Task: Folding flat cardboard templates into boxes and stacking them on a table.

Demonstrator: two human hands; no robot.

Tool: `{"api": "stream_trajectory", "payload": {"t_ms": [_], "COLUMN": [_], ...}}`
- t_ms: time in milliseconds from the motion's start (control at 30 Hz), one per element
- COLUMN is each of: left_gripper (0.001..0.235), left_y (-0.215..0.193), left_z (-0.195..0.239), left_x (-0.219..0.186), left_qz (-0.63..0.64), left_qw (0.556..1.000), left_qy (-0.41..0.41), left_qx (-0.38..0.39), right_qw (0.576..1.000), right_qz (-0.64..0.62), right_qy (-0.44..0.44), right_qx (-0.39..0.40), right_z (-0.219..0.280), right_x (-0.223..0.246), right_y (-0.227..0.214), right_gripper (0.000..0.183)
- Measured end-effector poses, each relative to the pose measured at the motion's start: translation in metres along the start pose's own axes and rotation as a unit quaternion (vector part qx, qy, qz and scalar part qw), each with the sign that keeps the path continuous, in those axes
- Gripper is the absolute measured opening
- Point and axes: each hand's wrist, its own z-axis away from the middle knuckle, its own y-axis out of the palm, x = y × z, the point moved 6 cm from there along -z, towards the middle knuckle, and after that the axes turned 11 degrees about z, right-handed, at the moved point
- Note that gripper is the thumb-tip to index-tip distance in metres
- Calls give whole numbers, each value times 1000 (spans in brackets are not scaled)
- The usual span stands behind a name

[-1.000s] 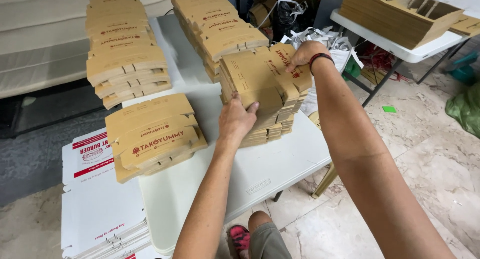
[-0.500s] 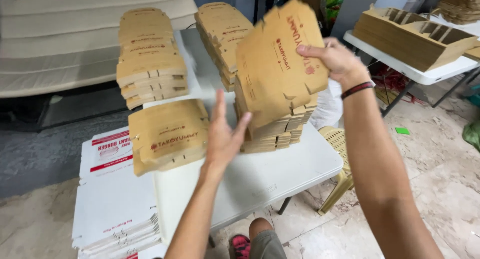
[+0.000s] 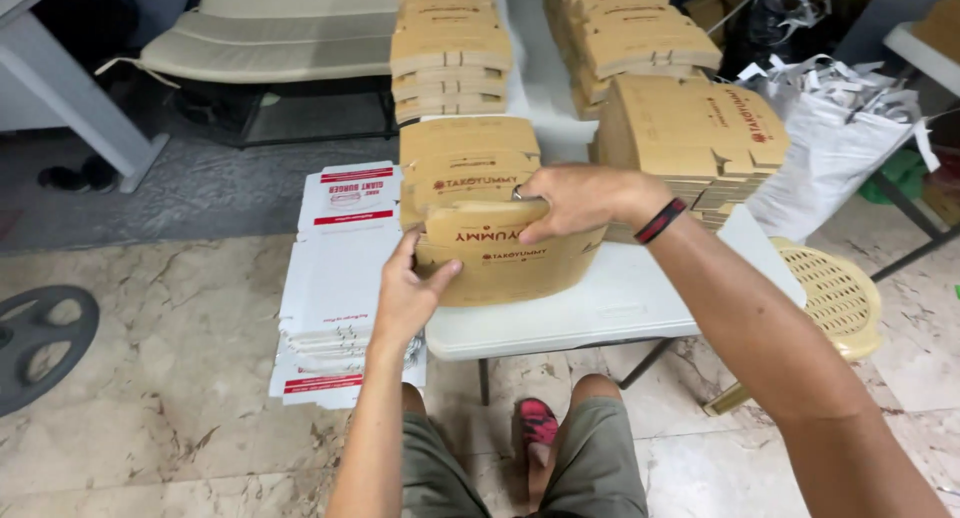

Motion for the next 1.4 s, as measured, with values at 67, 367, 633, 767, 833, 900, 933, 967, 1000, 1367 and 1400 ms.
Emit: {"api": "stream_trajectory", "payload": {"t_ms": [67,367,633,767,833,900,933,967,1000,1367,1400], "left_gripper": [70,105,89,85,83,81,81,81,81,73,73], "left_y": [2,27,18,16,15,13,13,14,13,11,11], "left_z": [3,3,6,10,5,3,4,5,5,9,8], "left_x": [12,-24,-24,-18,-15,-12,-11,-9,-10,-4,-6], "left_qz": [-54,-123,-198,-205,-205,-204,-205,-206,-205,-212,-212], "left_qw": [992,984,968,966,966,967,967,967,968,968,968], "left_qy": [-116,-127,-152,-157,-155,-150,-145,-142,-144,-128,-128], "left_qx": [-8,29,34,27,26,24,30,38,34,47,44], "right_qw": [997,863,872,735,748,760,767,772,773,906,906], "right_qz": [-13,-290,-190,-180,-218,-254,-282,-311,-311,-135,-135], "right_qy": [43,-67,-85,-125,-147,-170,-190,-207,-209,-265,-267], "right_qx": [-56,-408,-444,-642,-609,-574,-545,-515,-511,-301,-299], "right_z": [-20,2,5,-9,1,4,0,-2,-9,-17,-12], "right_x": [-20,-80,-87,-104,-70,-47,-41,-35,-41,2,16], "right_y": [16,86,41,7,-14,-26,-28,-28,-27,-30,-36], "right_gripper": [52,91,58,53,51,51,44,47,47,40,40]}}
